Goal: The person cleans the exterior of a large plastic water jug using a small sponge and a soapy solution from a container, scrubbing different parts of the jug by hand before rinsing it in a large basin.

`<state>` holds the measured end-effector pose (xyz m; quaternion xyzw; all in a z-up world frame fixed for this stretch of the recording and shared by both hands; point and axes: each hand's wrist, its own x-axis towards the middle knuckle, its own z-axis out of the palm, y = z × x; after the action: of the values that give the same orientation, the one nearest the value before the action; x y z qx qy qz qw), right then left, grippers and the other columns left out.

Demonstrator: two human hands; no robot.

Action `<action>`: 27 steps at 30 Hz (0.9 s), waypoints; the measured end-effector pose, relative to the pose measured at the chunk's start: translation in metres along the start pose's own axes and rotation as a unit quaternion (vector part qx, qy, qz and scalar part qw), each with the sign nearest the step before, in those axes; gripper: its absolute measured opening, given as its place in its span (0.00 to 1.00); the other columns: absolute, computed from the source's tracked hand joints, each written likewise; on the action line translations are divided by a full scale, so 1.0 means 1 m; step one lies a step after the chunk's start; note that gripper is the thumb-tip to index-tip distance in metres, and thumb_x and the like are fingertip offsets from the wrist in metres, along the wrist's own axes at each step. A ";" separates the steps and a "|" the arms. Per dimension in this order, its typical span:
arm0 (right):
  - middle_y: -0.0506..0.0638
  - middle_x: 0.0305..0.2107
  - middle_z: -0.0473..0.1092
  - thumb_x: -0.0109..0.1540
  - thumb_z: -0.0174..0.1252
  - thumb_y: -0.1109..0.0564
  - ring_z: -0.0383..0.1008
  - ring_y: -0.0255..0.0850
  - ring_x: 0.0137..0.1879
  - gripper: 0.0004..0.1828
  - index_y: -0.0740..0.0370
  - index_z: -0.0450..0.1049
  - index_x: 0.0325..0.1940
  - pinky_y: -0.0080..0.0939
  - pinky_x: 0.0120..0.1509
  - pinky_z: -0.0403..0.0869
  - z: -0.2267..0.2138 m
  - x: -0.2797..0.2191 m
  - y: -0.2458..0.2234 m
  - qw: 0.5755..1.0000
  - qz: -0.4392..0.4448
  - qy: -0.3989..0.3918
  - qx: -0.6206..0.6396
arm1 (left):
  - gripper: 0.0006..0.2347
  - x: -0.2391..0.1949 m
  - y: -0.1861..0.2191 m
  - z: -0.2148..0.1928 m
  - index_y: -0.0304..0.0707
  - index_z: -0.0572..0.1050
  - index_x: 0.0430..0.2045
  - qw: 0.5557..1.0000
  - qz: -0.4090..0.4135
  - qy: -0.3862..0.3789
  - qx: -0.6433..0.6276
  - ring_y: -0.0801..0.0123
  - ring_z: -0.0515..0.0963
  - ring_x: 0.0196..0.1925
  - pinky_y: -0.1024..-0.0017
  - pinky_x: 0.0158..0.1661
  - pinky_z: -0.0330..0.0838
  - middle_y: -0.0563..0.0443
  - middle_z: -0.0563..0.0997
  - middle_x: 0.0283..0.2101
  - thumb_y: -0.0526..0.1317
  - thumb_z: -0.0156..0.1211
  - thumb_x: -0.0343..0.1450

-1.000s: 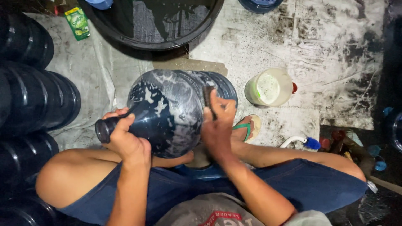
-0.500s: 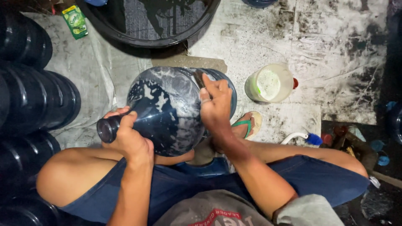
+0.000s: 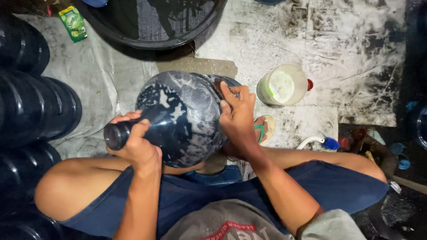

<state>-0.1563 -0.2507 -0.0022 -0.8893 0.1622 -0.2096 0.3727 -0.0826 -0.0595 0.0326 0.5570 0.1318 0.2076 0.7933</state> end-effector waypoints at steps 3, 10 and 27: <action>0.59 0.42 0.64 0.56 0.51 0.64 0.65 0.57 0.51 0.27 0.58 0.67 0.61 0.50 0.59 0.58 -0.001 -0.032 -0.011 1.000 -0.017 -0.005 0.005 | 0.13 0.013 0.002 0.001 0.33 0.66 0.21 0.999 -0.017 0.024 -0.021 0.63 0.76 0.30 0.69 0.42 0.73 0.45 0.70 0.21 0.20 0.57 0.49; 0.64 0.37 0.66 0.54 0.54 0.70 0.68 0.59 0.44 0.27 0.63 0.68 0.59 0.49 0.52 0.66 0.008 -0.041 -0.001 0.995 -0.005 0.053 0.089 | 0.14 0.019 0.006 -0.014 0.37 0.67 0.24 0.993 -0.098 0.009 -0.061 0.67 0.75 0.36 0.73 0.48 0.71 0.49 0.70 0.25 0.22 0.55 0.51; 0.59 0.31 0.66 0.51 0.56 0.64 0.68 0.59 0.37 0.23 0.55 0.74 0.50 0.56 0.44 0.64 0.026 0.051 0.024 0.994 -0.072 -0.081 -0.017 | 0.17 0.001 -0.003 -0.023 0.35 0.62 0.26 0.991 -0.023 -0.126 -0.031 0.59 0.73 0.36 0.66 0.49 0.70 0.43 0.67 0.24 0.25 0.59 0.49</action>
<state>-0.1027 -0.2744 -0.0232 -0.9191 0.0704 -0.1599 0.3532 -0.0911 -0.0412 0.0216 0.5505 0.0365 0.1214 0.8251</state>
